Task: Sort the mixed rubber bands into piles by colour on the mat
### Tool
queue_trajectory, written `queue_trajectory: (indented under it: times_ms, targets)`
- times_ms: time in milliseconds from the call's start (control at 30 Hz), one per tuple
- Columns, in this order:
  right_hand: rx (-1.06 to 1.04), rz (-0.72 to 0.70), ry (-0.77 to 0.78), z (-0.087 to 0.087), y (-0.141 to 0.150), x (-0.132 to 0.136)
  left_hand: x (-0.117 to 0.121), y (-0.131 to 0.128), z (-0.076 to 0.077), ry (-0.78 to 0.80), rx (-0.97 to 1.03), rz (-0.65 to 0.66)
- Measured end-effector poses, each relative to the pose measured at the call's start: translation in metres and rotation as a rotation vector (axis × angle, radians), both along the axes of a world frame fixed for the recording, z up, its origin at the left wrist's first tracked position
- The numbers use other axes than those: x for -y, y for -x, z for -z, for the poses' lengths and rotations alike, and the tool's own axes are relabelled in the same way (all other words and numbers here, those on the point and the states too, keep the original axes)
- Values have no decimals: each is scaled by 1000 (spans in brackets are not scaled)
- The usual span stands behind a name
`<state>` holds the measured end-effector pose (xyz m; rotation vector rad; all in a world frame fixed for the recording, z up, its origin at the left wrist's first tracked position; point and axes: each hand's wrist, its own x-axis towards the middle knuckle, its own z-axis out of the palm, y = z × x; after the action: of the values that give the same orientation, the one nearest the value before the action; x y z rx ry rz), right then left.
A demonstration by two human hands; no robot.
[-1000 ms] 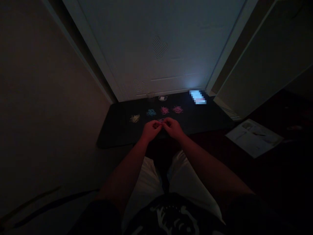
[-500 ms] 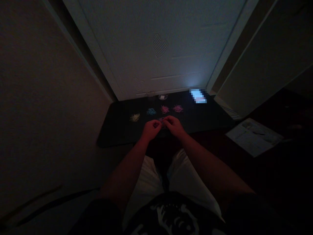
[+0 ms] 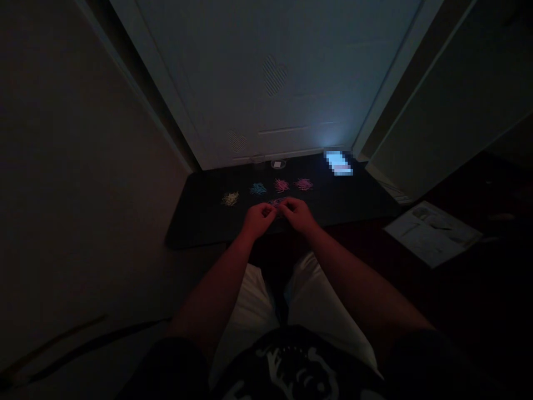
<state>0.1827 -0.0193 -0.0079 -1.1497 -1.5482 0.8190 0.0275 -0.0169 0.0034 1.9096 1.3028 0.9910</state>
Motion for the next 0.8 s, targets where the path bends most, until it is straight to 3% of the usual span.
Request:
queue_trajectory:
  times_ms: [167,800]
  targets:
    - [-95,-30,18,-2,0,1,2,-1,-3,7,8,-2]
    - [-22,25,27,-4,1,2,1,0,0,-9,-2,-5]
